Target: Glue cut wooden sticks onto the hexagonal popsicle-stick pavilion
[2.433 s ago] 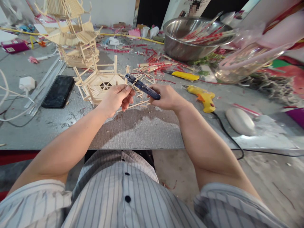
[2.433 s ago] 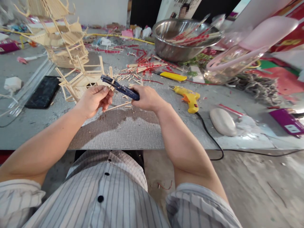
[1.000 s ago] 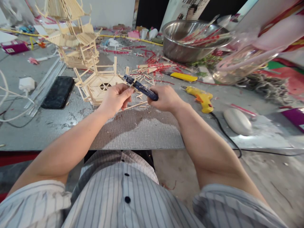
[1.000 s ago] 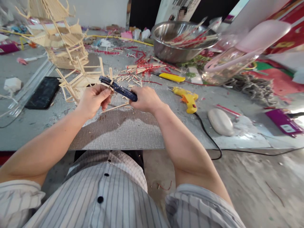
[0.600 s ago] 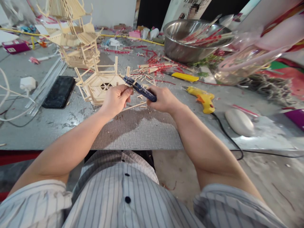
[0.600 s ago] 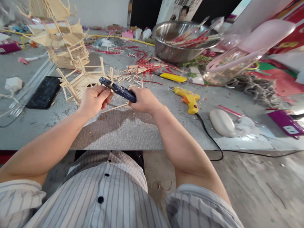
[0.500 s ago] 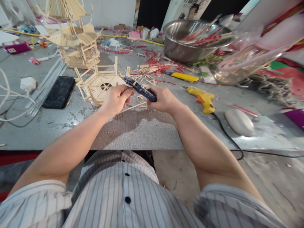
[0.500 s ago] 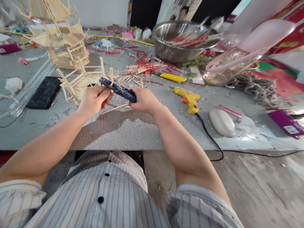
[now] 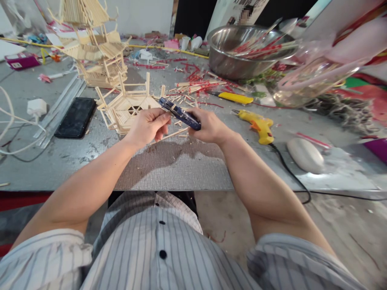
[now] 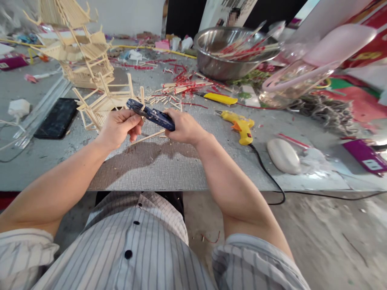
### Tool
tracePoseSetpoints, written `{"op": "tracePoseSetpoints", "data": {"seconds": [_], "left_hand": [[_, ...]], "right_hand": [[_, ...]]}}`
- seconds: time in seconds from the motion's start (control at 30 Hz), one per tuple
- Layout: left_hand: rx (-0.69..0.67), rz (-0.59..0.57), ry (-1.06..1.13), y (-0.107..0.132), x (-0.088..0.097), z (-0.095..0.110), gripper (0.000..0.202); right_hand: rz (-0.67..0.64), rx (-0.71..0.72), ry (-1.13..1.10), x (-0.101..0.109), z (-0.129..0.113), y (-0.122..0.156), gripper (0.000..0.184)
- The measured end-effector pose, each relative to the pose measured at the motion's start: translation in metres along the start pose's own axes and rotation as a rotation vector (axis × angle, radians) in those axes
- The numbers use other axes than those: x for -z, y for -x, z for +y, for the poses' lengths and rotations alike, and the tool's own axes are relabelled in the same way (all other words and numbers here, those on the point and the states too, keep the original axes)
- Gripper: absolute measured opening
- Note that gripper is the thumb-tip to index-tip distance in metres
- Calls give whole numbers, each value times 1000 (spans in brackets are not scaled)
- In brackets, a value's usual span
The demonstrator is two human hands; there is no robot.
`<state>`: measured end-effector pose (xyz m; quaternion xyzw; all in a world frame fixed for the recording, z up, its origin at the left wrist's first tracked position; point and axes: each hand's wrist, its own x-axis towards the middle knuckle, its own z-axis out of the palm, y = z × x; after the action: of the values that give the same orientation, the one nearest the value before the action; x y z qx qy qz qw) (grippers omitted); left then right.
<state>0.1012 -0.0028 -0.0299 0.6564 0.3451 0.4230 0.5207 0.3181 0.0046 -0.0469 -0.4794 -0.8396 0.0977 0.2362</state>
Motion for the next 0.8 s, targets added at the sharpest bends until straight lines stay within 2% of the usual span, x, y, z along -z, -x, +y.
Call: {"op": "tracePoseSetpoints", "data": {"seconds": [0.17,0.33,0.57,0.8], "left_hand": [[-11,3,-14,0,1,-1,27],[-67,92,-183,1,1,1,28],[-78,157,-271,0,0,-1,29],[-79,220,-328,-1,0,-4,32]], "right_hand": [[-7,-39,24,2,-5,0,50],[-1,-163,169,5,-14,0,34],[22,-182,241,5,-21,-1,15],[-15,-226,233,3,-23,-2,11]]}}
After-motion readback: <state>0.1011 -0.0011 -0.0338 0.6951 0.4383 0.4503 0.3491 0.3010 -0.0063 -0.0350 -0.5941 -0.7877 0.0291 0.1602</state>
